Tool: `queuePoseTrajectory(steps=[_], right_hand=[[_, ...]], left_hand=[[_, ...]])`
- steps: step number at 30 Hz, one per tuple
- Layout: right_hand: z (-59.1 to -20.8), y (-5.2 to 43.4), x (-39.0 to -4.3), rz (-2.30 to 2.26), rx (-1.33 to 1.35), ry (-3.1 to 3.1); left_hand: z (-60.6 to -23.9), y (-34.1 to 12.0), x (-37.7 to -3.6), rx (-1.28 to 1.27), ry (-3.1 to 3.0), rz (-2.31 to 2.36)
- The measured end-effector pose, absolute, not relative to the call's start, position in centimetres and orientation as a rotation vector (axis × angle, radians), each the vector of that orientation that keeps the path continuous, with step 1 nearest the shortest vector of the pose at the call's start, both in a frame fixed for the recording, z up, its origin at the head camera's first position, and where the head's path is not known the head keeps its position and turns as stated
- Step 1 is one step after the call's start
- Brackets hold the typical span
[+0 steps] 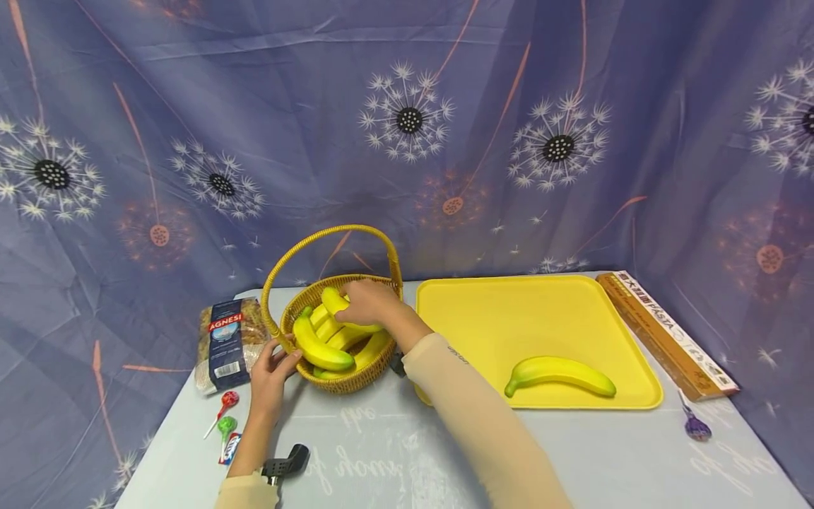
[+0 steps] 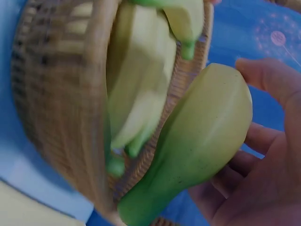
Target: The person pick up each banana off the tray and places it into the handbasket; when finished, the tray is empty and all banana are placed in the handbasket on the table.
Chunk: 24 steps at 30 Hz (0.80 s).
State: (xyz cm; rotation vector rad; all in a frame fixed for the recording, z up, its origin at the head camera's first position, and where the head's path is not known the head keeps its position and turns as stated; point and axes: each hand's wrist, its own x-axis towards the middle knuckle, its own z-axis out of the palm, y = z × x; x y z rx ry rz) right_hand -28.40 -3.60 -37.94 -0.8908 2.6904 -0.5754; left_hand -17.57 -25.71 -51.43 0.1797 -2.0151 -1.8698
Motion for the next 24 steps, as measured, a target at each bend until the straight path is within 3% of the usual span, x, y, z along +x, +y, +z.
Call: queuePoseTrajectory(steps=[7, 19, 24], right_hand=[[-39.5, -6.9, -27.0, -0.403, -0.853, 2.672], [-40.4, -7.6, -26.4, -0.336, -0.840, 2.729], [-41.2, -8.0, -26.1, -0.299, -0.843, 2.778]], left_hand=[[-51.6, -25.7, -17.4, 0.178, -2.001, -1.886], [-48.1, -24.9, -16.5, 0.118, -2.048, -1.882], [-48.5, -25.1, -16.4, 0.141, -2.056, -1.886]])
